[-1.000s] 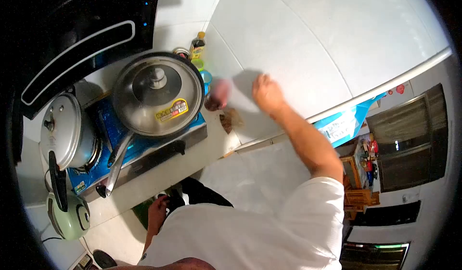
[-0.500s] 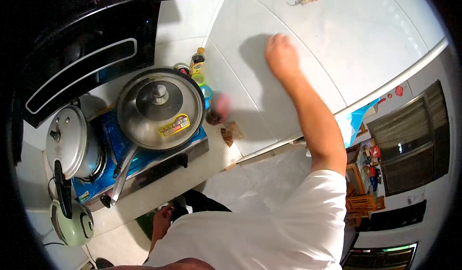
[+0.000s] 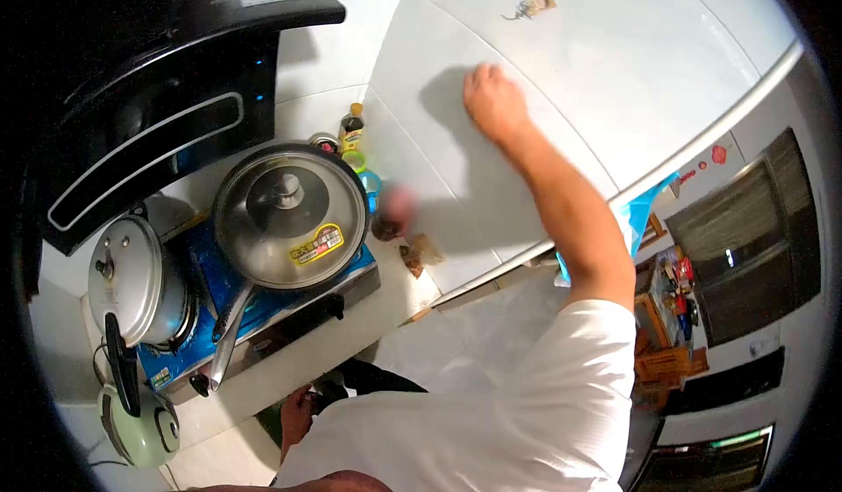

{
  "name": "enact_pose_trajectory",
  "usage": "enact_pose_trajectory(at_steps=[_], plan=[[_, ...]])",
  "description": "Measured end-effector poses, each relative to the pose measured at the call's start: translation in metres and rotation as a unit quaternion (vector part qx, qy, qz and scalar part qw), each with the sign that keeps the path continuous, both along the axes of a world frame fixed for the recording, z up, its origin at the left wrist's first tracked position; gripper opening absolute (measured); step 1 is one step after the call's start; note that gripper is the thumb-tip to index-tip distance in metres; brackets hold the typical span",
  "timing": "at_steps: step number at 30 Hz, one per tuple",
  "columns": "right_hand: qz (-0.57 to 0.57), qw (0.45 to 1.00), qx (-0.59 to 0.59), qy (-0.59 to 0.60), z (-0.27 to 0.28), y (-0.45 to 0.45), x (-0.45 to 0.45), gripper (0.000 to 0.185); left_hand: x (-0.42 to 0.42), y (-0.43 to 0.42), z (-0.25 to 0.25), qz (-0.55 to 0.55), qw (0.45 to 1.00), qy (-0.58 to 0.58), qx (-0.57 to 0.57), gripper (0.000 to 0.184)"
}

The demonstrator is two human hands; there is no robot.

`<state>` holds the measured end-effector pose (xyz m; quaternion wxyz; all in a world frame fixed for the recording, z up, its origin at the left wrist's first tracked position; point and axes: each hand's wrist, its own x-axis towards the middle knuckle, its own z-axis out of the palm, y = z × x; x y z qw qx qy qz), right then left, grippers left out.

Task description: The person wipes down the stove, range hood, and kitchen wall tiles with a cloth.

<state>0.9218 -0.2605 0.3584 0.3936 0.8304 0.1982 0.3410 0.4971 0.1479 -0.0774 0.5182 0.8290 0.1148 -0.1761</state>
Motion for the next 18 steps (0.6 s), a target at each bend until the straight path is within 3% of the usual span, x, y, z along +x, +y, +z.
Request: enact_pose_trajectory(at_steps=[3,5,8,10,12,14,15,18], plan=[[-0.002,0.993,0.052,-0.106,0.092,-0.002,-0.017,0.008,0.000,0.000,-0.005,0.006,0.999,-0.001,-0.053,0.037],[-0.028,0.993,0.067,-0.096,0.104,-0.002,-0.045,0.008,-0.004,0.004,-0.012,0.021,0.987,0.122,-0.101,0.039],[-0.072,0.994,0.063,-0.057,0.027,-0.018,-0.073,0.011,-0.004,0.004,-0.034,-0.021,0.997,0.033,-0.062,0.038],[-0.057,0.997,0.048,0.014,0.004,-0.025,-0.081,0.013,0.005,0.002,-0.012,-0.047,0.997,0.063,-0.013,0.038],[-0.023,0.998,0.033,-0.039,0.043,-0.033,-0.081,0.012,0.014,0.001,-0.014,-0.075,0.992,0.093,0.034,0.038],[-0.014,0.990,0.035,-0.139,0.130,-0.030,-0.096,0.013,0.014,0.004,-0.048,-0.018,0.992,0.090,-0.089,0.037],[-0.016,0.983,0.052,-0.176,0.156,-0.029,-0.102,0.014,0.018,0.003,-0.041,-0.021,0.992,0.088,-0.088,0.037],[-0.067,0.981,0.047,-0.174,0.142,-0.035,-0.115,0.014,0.019,0.004,-0.004,-0.023,0.989,0.116,-0.091,0.036]])
